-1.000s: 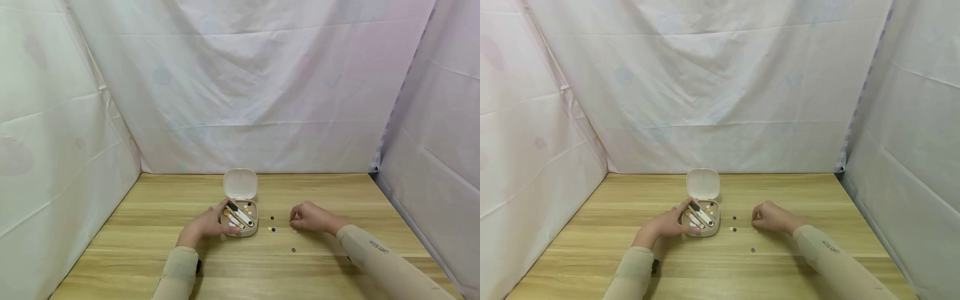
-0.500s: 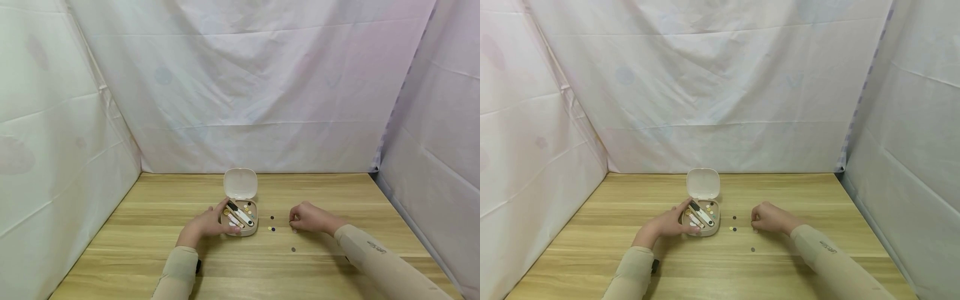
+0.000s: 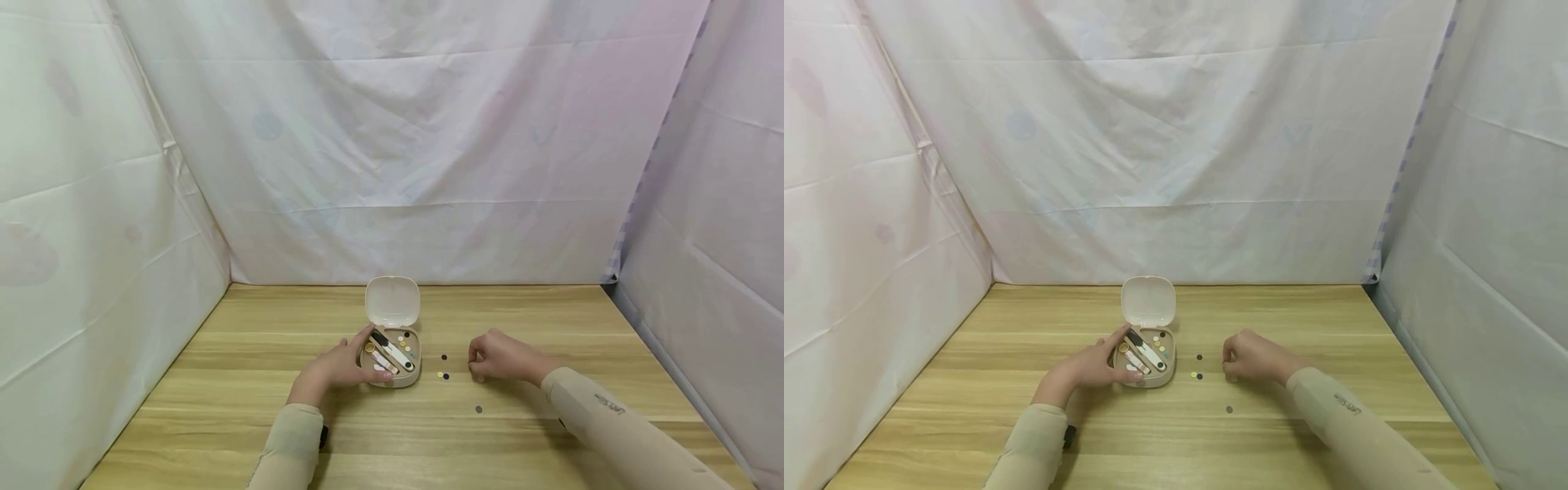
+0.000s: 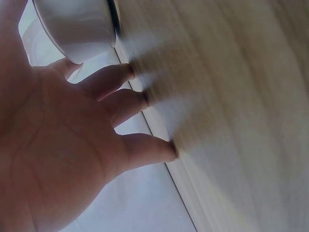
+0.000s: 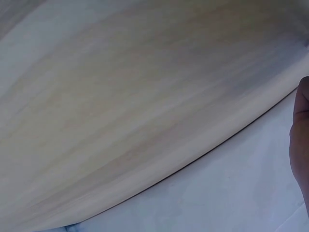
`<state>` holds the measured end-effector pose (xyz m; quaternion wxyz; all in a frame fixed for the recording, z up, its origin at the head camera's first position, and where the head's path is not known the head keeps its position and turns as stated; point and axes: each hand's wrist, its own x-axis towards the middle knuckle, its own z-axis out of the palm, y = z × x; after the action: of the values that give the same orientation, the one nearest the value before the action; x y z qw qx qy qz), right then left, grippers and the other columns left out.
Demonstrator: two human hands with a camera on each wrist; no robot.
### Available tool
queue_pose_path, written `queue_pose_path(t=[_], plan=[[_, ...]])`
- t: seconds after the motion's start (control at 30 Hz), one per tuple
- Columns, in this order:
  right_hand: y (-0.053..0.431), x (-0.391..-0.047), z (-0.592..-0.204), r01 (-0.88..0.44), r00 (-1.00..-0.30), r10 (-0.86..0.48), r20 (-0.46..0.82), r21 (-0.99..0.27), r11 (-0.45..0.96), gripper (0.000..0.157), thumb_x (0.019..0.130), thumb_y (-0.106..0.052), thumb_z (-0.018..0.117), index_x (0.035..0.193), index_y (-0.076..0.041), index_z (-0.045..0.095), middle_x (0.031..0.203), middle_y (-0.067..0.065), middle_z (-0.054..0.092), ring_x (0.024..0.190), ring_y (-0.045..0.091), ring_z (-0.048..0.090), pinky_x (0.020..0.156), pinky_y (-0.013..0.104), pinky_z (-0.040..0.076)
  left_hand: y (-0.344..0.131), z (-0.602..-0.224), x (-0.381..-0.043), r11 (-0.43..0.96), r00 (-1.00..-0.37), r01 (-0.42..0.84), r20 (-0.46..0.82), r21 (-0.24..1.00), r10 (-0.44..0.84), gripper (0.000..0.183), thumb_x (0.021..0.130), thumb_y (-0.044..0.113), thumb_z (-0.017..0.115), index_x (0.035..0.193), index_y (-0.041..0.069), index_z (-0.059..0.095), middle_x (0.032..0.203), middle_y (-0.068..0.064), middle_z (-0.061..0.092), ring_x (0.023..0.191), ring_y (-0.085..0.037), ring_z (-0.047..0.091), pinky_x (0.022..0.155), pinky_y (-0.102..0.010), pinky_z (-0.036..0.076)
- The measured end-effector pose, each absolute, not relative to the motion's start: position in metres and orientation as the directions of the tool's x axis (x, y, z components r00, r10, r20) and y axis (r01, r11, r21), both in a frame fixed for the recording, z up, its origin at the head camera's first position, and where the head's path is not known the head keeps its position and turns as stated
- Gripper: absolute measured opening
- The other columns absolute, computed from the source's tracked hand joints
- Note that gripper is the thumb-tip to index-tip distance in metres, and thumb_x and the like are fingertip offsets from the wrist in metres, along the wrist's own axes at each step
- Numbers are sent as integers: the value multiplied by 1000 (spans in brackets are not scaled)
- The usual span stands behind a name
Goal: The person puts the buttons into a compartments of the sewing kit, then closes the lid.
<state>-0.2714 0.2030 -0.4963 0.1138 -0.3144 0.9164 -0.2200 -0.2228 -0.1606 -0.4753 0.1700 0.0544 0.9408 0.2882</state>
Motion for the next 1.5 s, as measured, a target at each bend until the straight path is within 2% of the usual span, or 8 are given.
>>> queue_pose_path(t=[0.13,0.23,0.47,0.9,1.03,1.27,1.5], plan=[[195,-273,-485,-510,-789,-611,-66,-486,710,5,93,-12,72,94,-13,76,62,-10,60,52,2,49,50,21,38,-160,-475,-223,830,-938,5,-286,558,198,118,78,70,85,171,39,19,169,-34,32,158,-54,31,118,-80,32],[186,-276,-476,-500,-795,-603,-69,-489,715,7,96,-13,70,98,-12,77,64,-6,53,54,4,42,51,22,34,-160,-476,-224,833,-937,7,-287,553,198,118,78,71,85,171,40,19,169,-33,33,159,-53,31,118,-80,32],[160,-288,-465,-541,-775,-631,-34,-481,690,7,95,-13,71,98,-12,78,67,-8,52,59,5,39,54,21,35,-162,-477,-225,836,-936,7,-290,549,199,119,77,73,84,171,41,19,170,-32,32,159,-52,30,118,-80,32],[108,-292,-461,-614,-732,-681,15,-448,650,7,94,-15,73,97,-12,78,63,-10,45,56,4,38,52,20,31,-162,-479,-228,844,-936,5,-294,537,193,118,77,75,82,171,40,19,169,-33,33,158,-53,32,118,-79,34],[100,-293,-463,-616,-727,-686,19,-460,640,8,94,-15,72,98,-12,78,64,-10,50,57,4,40,52,20,35,-162,-478,-226,839,-934,-1,-300,545,194,118,78,74,82,171,40,18,169,-33,32,158,-54,32,117,-78,35],[93,-295,-465,-602,-736,-677,6,-463,650,7,96,-14,71,97,-13,78,77,-8,68,56,2,49,54,20,44,-161,-477,-225,837,-934,6,-295,547,199,118,77,75,82,171,41,18,169,-31,35,160,-50,30,117,-78,35],[91,-294,-465,-599,-738,-675,-7,-453,660,14,98,-15,70,106,-8,79,86,-2,75,57,3,52,57,21,48,-162,-474,-223,833,-928,-1,-311,553,205,118,78,73,83,171,40,18,170,-33,31,160,-51,28,120,-77,33]])
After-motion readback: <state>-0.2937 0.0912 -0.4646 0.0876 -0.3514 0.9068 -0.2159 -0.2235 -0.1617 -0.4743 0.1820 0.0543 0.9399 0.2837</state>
